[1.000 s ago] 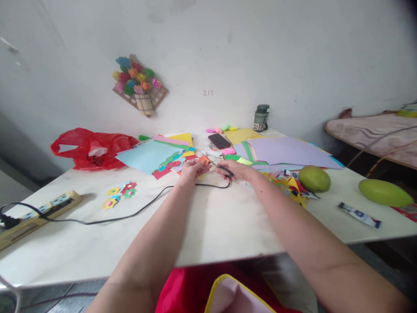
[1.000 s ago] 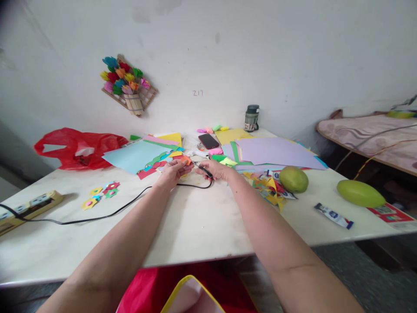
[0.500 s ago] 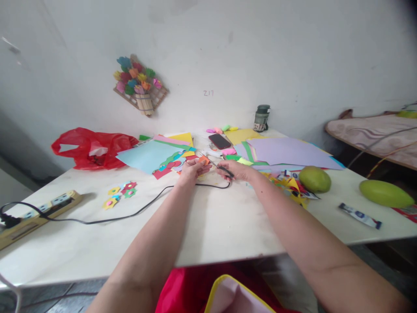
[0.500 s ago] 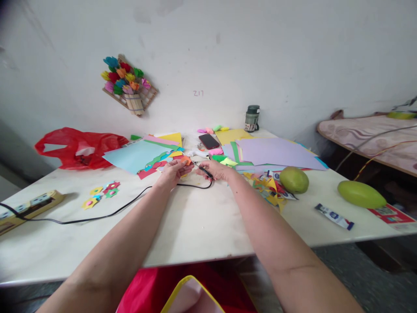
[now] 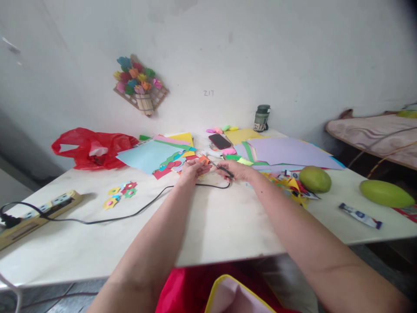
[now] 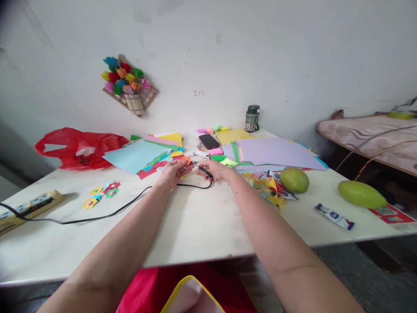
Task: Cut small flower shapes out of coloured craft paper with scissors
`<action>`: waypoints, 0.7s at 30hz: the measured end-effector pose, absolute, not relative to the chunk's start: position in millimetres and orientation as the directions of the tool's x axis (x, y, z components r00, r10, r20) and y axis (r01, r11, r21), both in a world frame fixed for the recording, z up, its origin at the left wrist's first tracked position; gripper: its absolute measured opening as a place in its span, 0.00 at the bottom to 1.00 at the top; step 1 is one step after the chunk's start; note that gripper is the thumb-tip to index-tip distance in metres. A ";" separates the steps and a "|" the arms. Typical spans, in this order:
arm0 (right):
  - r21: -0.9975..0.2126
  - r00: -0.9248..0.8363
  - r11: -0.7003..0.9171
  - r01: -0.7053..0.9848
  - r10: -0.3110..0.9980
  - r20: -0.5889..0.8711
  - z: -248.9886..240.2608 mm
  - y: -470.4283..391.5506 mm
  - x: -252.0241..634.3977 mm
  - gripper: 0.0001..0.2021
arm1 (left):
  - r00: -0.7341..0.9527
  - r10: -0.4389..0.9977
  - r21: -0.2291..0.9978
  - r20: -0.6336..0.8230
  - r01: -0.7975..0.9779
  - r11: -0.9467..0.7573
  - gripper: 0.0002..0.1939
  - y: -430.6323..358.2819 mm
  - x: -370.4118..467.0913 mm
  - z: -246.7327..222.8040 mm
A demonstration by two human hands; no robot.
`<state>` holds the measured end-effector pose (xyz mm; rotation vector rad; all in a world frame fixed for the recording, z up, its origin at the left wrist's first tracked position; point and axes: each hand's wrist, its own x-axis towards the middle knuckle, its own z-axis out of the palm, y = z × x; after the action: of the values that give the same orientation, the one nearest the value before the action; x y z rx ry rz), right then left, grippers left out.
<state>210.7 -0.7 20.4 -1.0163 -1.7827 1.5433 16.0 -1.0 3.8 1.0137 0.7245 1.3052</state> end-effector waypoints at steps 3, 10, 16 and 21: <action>-0.984 -0.557 0.053 0.171 0.829 -0.052 20.5 -1.3 210.9 0.13 | 0.163 0.981 0.903 0.108 -0.429 -0.028 0.17 -0.6 15.8 3.4; -0.982 -0.546 0.052 0.180 0.836 -0.055 19.2 -0.1 211.3 0.12 | 0.179 0.981 0.911 0.075 -0.413 0.005 0.12 -0.2 16.0 3.2; -0.979 -0.553 0.056 0.198 0.831 -0.065 22.0 -3.6 211.8 0.10 | 0.172 0.984 0.923 0.055 -0.384 0.016 0.12 -3.3 16.9 5.9; -0.976 -0.558 0.060 0.210 0.827 -0.070 25.3 -8.1 211.9 0.11 | 0.178 0.982 0.927 0.070 -0.376 0.003 0.11 -4.5 16.5 6.6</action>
<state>211.9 -8.1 25.3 -1.0334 -1.8187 1.5303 16.5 -4.5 6.6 1.0311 0.7745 1.2522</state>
